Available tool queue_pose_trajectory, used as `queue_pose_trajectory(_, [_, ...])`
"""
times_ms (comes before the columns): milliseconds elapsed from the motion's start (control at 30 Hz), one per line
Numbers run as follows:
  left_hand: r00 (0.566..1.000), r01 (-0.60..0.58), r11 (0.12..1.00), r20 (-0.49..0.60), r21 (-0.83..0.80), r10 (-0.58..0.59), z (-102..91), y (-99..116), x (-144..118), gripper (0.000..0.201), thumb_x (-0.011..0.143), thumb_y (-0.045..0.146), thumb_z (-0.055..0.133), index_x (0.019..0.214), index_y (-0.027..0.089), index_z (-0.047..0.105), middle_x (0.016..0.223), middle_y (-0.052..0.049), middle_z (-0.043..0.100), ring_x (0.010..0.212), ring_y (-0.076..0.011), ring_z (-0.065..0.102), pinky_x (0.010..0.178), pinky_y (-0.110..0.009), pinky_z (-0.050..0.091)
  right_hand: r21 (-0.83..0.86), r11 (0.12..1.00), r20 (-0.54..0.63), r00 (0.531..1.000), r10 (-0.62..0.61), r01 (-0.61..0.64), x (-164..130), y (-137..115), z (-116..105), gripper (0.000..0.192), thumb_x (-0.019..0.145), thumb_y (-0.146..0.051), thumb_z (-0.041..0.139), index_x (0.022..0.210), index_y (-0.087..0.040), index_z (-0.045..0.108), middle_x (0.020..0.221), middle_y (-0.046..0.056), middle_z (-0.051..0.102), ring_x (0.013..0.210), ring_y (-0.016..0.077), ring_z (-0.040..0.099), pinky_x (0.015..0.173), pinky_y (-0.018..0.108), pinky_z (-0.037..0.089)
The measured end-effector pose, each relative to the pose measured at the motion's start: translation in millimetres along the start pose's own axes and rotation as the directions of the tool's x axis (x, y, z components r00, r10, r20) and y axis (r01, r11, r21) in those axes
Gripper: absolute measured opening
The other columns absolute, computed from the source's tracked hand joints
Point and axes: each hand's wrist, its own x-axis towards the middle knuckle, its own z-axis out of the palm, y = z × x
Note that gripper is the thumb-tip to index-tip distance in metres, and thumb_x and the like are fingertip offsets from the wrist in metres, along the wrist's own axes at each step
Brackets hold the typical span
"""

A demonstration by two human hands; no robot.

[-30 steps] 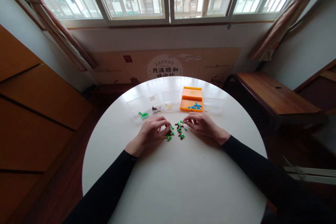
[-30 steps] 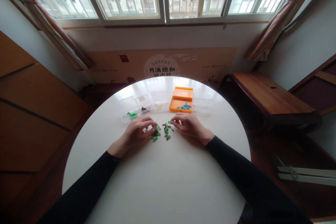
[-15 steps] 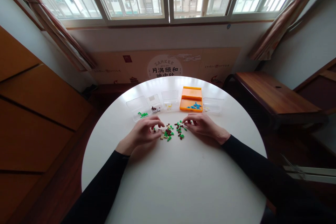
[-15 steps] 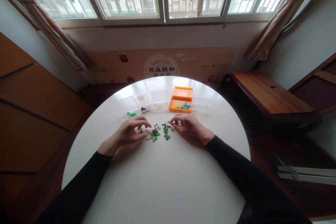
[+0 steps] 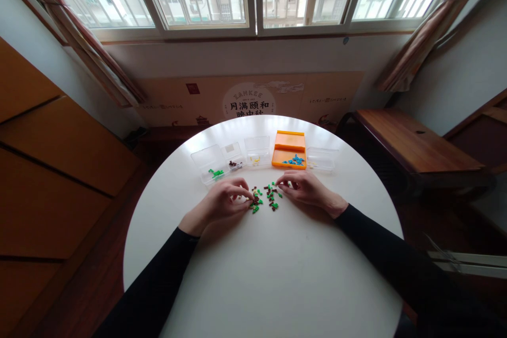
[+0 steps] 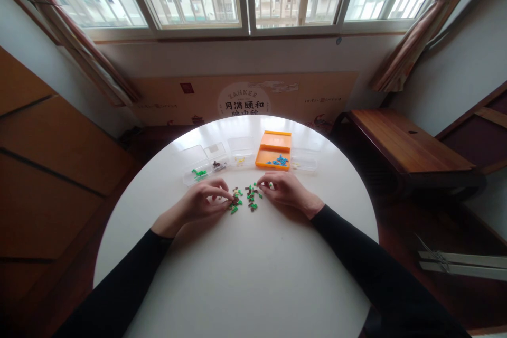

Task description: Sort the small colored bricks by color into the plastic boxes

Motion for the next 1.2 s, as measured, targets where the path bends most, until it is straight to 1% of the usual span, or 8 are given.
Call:
queue_pose_trajectory(200, [1.0,0.022,1.0,0.015,-0.021,-0.021,4.7,-5,0,0.012,0.1,0.035,0.08,0.102,0.027,0.089,0.097,-0.005,0.078,0.067,-0.011,0.062,0.061,-0.024,0.048,0.012,1.0,-0.005,1.0,-0.002,0.002,1,0,1,0.014,0.106,-0.023,0.068,0.106,-0.023,0.083,0.096,0.004,0.08,0.073,0.015,0.066,0.068,0.028,0.049])
queue_pose_trajectory(400, [1.0,-0.022,1.0,-0.007,0.015,0.023,6.1,-4,3,0.012,0.1,0.032,0.079,0.094,0.024,0.086,0.094,-0.005,0.077,0.069,-0.0118,0.061,0.066,-0.026,0.049,0.016,1.0,0.002,1.0,0.011,-0.011,1,-1,0,0.015,0.105,-0.022,0.068,0.105,-0.022,0.083,0.094,0.004,0.08,0.072,0.014,0.063,0.067,0.027,0.048])
queue_pose_trajectory(600, [0.986,0.034,0.999,-0.16,-0.011,-0.036,4.3,2,7,0.013,0.1,0.028,0.075,0.091,0.021,0.081,0.093,-0.005,0.075,0.073,-0.0133,0.062,0.069,-0.027,0.053,0.023,1.0,0.001,1.0,0.018,-0.018,1,-4,-1,0.016,0.107,-0.024,0.067,0.104,-0.021,0.083,0.089,0.003,0.077,0.069,0.0131,0.059,0.065,0.027,0.045])
queue_pose_trajectory(700, [0.943,0.122,0.992,-0.316,0.034,-0.105,2.5,-4,10,0.016,0.101,0.031,0.072,0.092,0.021,0.08,0.096,-0.006,0.074,0.074,-0.0144,0.062,0.069,-0.028,0.053,0.015,1.0,-0.002,1.0,0.02,-0.02,1,-4,0,0.017,0.107,-0.024,0.067,0.104,-0.021,0.083,0.09,0.003,0.078,0.068,0.0134,0.059,0.066,0.027,0.045])
queue_pose_trajectory(800, [0.863,0.26,0.958,-0.474,0.122,-0.174,0.1,-14,13,0.019,0.102,0.035,0.071,0.094,0.021,0.08,0.098,-0.005,0.074,0.072,-0.0147,0.06,0.067,-0.029,0.052,0.011,1.0,-0.008,1.0,0.013,-0.013,2,-3,1,0.017,0.107,-0.026,0.066,0.103,-0.021,0.083,0.09,0.004,0.078,0.067,0.0137,0.058,0.065,0.028,0.045])
queue_pose_trajectory(900, [0.805,0.385,0.892,-0.558,0.237,-0.199,-1.6,-23,15,0.019,0.104,0.034,0.07,0.095,0.021,0.08,0.099,-0.004,0.075,0.07,-0.0155,0.061,0.071,-0.032,0.05,0.016,1.0,-0.011,1.0,0.011,-0.011,3,-2,2,0.017,0.107,-0.025,0.067,0.103,-0.021,0.082,0.09,0.004,0.078,0.068,0.0135,0.058,0.065,0.027,0.045])
queue_pose_trajectory(1067, [0.774,0.486,0.787,-0.606,0.379,-0.186,-1.1,-33,20,0.018,0.106,0.031,0.068,0.096,0.021,0.079,0.102,-0.005,0.077,0.075,-0.0196,0.066,0.086,-0.039,0.05,0.003,1.0,-0.02,1.0,0.016,-0.016,3,-2,3,0.016,0.106,-0.025,0.067,0.102,-0.021,0.082,0.09,0.003,0.078,0.068,0.0131,0.059,0.066,0.027,0.045])
queue_pose_trajectory(1200, [0.766,0.509,0.759,-0.615,0.406,-0.185,0.8,-40,24,0.016,0.105,0.029,0.069,0.096,0.021,0.079,0.103,-0.006,0.078,0.078,-0.0218,0.067,0.089,-0.041,0.048,0.004,1.0,-0.029,1.0,0.012,-0.012,3,-3,4,0.016,0.105,-0.025,0.067,0.102,-0.02,0.082,0.093,0.003,0.079,0.068,0.0129,0.059,0.066,0.027,0.045])
